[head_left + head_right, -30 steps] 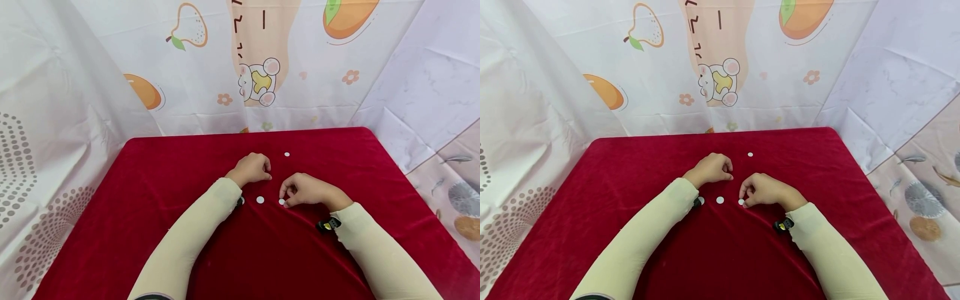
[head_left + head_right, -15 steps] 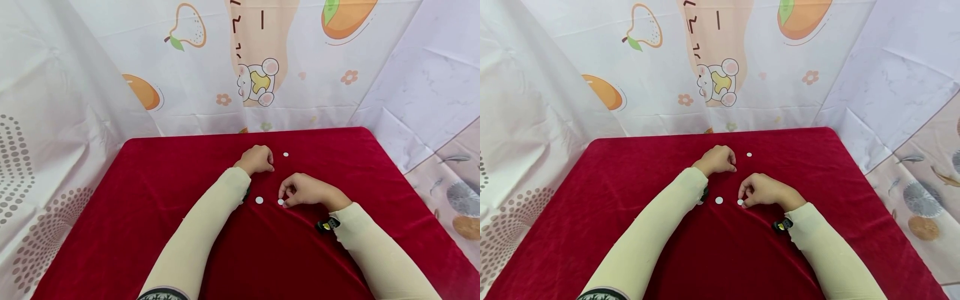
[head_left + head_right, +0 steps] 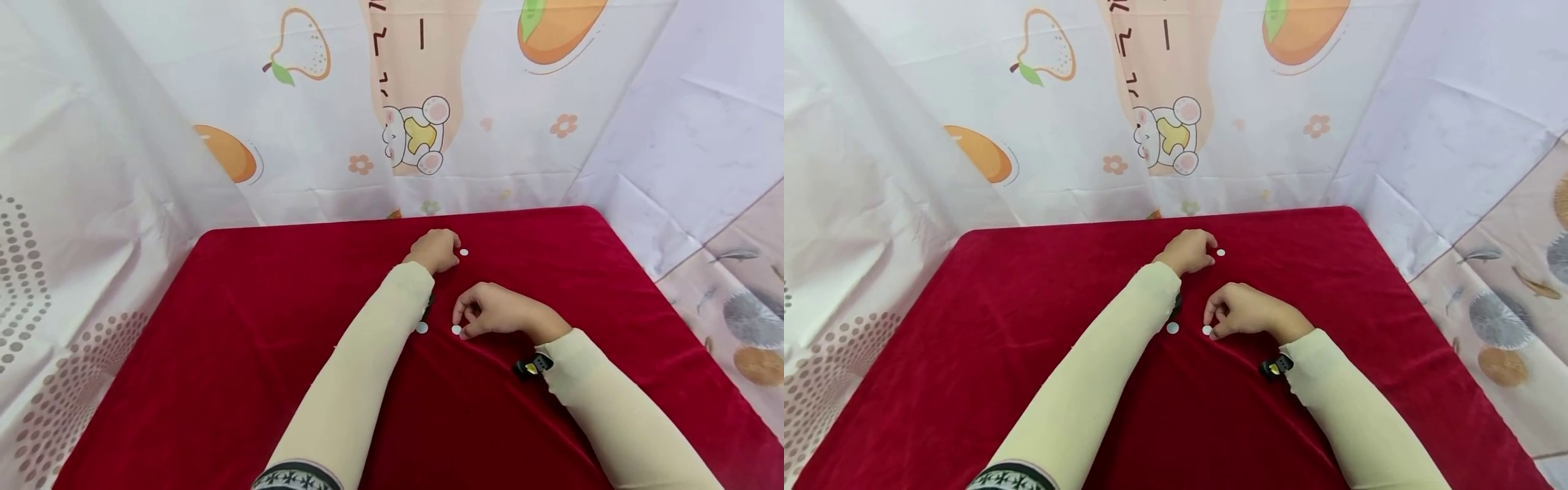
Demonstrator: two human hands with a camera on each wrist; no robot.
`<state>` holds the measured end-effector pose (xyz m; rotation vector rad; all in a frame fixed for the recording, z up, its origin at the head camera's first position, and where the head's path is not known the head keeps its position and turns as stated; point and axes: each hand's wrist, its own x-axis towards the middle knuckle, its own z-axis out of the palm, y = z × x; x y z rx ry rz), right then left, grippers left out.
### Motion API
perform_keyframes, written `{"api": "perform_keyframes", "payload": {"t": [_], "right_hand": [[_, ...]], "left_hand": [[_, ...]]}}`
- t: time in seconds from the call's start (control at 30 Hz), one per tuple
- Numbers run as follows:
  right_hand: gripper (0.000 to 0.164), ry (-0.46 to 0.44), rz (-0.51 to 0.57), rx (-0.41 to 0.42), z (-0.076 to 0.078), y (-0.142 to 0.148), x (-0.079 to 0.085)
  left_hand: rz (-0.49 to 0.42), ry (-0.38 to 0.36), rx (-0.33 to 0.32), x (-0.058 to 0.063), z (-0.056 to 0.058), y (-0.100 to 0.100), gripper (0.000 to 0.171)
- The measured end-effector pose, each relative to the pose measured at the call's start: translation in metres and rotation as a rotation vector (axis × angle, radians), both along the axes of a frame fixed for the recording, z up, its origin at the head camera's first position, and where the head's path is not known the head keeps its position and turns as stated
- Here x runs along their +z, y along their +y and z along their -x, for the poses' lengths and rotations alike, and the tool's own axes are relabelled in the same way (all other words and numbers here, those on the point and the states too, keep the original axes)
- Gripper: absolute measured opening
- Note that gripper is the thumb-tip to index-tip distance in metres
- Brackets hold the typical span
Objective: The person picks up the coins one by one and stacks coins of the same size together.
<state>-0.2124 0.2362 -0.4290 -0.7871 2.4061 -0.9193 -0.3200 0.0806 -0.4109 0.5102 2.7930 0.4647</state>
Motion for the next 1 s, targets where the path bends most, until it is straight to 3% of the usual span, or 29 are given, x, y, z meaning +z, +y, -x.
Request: {"api": "perform_keyframes", "payload": {"t": [0.2, 0.47, 0.87, 1.0], "right_hand": [[0.014, -0.015, -0.003, -0.029, -0.0020, 0.0006, -0.0002], [0.014, 0.004, 0.004, -0.009, -0.0013, -0.0033, -0.0005], [0.014, 0.017, 0.029, 0.006, 0.0018, -0.0009, -0.0019], [0.013, -0.004, 0.034, 0.003, -0.0018, 0.0003, -0.0051]], "left_hand": [[0.035, 0.008, -0.032, 0.0020, -0.0010, 0.0065, 0.039], [0.081, 0.042, -0.042, 0.0022, -0.0033, 0.0077, 0.030], [0.023, 0.033, -0.005, 0.0012, -0.0005, 0.0095, 0.011], [0.002, 0.029, 0.015, -0.0053, -0.0031, 0.0112, 0.015]]}}
